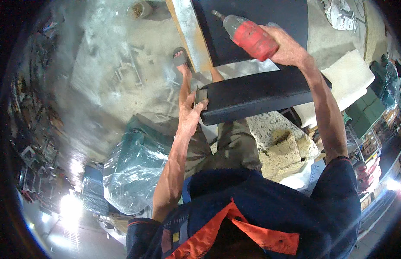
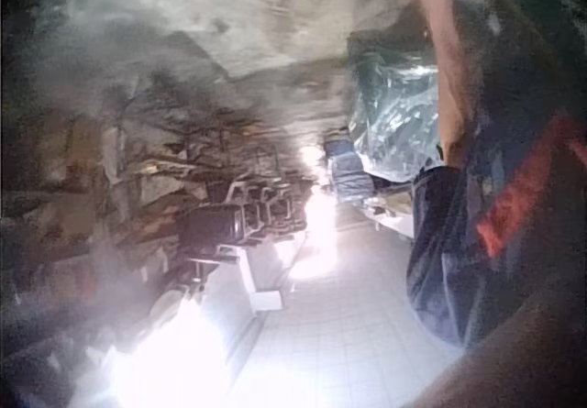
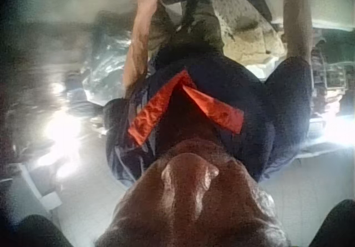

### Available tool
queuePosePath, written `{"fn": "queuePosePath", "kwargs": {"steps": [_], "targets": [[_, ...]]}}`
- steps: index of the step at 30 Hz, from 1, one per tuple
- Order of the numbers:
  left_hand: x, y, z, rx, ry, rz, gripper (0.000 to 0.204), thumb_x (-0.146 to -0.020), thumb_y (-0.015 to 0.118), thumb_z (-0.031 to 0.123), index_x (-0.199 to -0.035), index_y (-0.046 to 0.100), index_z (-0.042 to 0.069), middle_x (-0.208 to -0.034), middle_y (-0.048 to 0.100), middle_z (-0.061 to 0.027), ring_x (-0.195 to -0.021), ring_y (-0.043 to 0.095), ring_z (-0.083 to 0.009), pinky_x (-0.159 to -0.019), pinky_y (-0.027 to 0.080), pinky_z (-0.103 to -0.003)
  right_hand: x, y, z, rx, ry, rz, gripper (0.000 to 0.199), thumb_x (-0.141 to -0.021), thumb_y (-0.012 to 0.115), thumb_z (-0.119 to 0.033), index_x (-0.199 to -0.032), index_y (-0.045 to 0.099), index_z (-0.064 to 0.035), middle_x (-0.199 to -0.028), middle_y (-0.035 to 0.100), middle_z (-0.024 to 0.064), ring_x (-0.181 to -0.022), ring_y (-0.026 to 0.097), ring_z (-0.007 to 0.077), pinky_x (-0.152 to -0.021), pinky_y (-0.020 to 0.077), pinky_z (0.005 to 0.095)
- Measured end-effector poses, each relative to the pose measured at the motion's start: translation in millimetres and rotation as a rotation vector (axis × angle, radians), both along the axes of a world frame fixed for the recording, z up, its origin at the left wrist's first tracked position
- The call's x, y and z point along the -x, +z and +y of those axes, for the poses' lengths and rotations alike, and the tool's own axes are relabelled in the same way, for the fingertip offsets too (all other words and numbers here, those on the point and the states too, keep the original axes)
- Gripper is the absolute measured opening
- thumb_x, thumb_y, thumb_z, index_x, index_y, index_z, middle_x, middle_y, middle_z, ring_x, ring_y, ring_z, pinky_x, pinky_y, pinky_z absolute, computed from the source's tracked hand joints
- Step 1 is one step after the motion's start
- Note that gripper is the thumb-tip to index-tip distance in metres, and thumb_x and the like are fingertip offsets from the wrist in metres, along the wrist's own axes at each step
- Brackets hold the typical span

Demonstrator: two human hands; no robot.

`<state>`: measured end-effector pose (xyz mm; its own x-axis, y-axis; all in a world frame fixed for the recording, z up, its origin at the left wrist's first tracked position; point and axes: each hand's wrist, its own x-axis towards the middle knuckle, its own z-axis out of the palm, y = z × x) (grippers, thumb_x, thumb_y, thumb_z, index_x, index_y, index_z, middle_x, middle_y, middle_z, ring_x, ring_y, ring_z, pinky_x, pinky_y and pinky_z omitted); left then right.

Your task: The person assembles a black upholstered chair by attaching metal brackets to the seat using a cordless drill. They position the brackets, drive screws into the seat, and adjust the chair components during the process.

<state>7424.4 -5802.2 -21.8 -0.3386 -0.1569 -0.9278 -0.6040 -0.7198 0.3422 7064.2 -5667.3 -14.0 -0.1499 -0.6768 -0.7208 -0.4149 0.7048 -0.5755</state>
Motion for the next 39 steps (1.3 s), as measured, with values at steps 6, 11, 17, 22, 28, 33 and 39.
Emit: {"fn": "queuePosePath", "kwargs": {"steps": [6, 11, 17, 22, 28, 33, 39], "targets": [[3.0, 4.1, -16.8, -0.112, -0.19, -0.016, 0.051, -0.094, 0.07, 0.012, -0.141, 0.058, -0.004, -0.123, 0.069, -0.009, -0.109, 0.063, -0.0159, -0.096, 0.05, -0.032, -20.8, -44.9, 11.6, 0.16, -0.046, 0.487, 0.073, -0.083, 0.064, 0.006, -0.15, 0.038, 0.0066, -0.129, 0.061, 0.0319, -0.121, 0.06, 0.0464, -0.107, 0.049, 0.0502], [4.8, 7.1, -18.4, 0.055, -0.358, 0.017, 0.046, -0.093, 0.072, 0.016, -0.133, 0.063, -0.006, -0.099, 0.07, -0.003, -0.088, 0.062, -0.0121, -0.082, 0.05, -0.031, -35.5, -100.3, 5.2, 0.03, -0.004, 0.664, 0.064, -0.079, 0.069, 0.007, -0.138, 0.044, 0.0087, -0.11, 0.068, 0.0268, -0.105, 0.068, 0.0408, -0.086, 0.06, 0.0468], [7.5, 7.1, -21.7, 0.036, -0.36, 0.072, 0.038, -0.093, 0.073, 0.016, -0.125, 0.067, -0.004, -0.104, 0.073, -0.0065, -0.096, 0.065, -0.0146, -0.09, 0.051, -0.032, -36.5, -106.9, -9.2, -0.104, -0.079, 0.636, 0.056, -0.078, 0.069, 0.008, -0.13, 0.048, 0.0098, -0.106, 0.069, 0.0262, -0.103, 0.069, 0.0396, -0.082, 0.0616, 0.0453], [10.2, 10.7, -26.7, -0.041, -0.395, 0.04, 0.039, -0.093, 0.074, 0.021, -0.123, 0.069, -0.003, -0.104, 0.073, -0.0061, -0.094, 0.065, -0.0138, -0.087, 0.052, -0.032, -75.7, -64.6, -22.9, 0.312, -0.1, 0.543, 0.048, -0.081, 0.074, -0.007, -0.125, 0.061, 0.0036, -0.112, 0.069, 0.0218, -0.109, 0.066, 0.0399, -0.098, 0.0527, 0.05], [-13.0, -5.5, -19.4, -0.091, -0.28, 0.185, 0.053, -0.091, 0.077, 0.019, -0.136, 0.061, -0.003, -0.121, 0.069, -0.0063, -0.108, 0.064, -0.0165, -0.098, 0.05, -0.034, -152.0, -42.9, -41.4, 0.517, 0.069, -0.492, 0.04, -0.085, 0.078, -0.026, -0.116, 0.071, -0.0011, -0.12, 0.068, 0.0177, -0.115, 0.064, 0.0382, -0.101, 0.05, 0.0465], [-41.6, -19.3, -5.6, -0.142, -0.004, 0.282, 0.072, -0.089, 0.08, 0.013, -0.151, 0.047, -0.005, -0.149, 0.054, -0.0137, -0.138, 0.05, -0.0232, -0.117, 0.04, -0.038, -166.2, -56.2, -44.9, 0.425, 0.05, -0.6, 0.033, -0.09, 0.078, -0.024, -0.117, 0.073, -0.0043, -0.118, 0.066, 0.0122, -0.111, 0.065, 0.0334, -0.099, 0.0504, 0.0433], [-45.4, -15.6, 3.5, 0.014, 0.013, 0.276, 0.055, -0.089, 0.081, 0.012, -0.138, 0.062, -0.004, -0.151, 0.053, -0.0135, -0.136, 0.052, -0.0228, -0.115, 0.043, -0.037, -162.6, -62.9, -56.0, 0.328, 0.001, -0.743, 0.029, -0.085, 0.083, -0.017, -0.111, 0.078, -0.0049, -0.118, 0.068, 0.0078, -0.109, 0.066, 0.022, -0.096, 0.0536, 0.0375]]}}
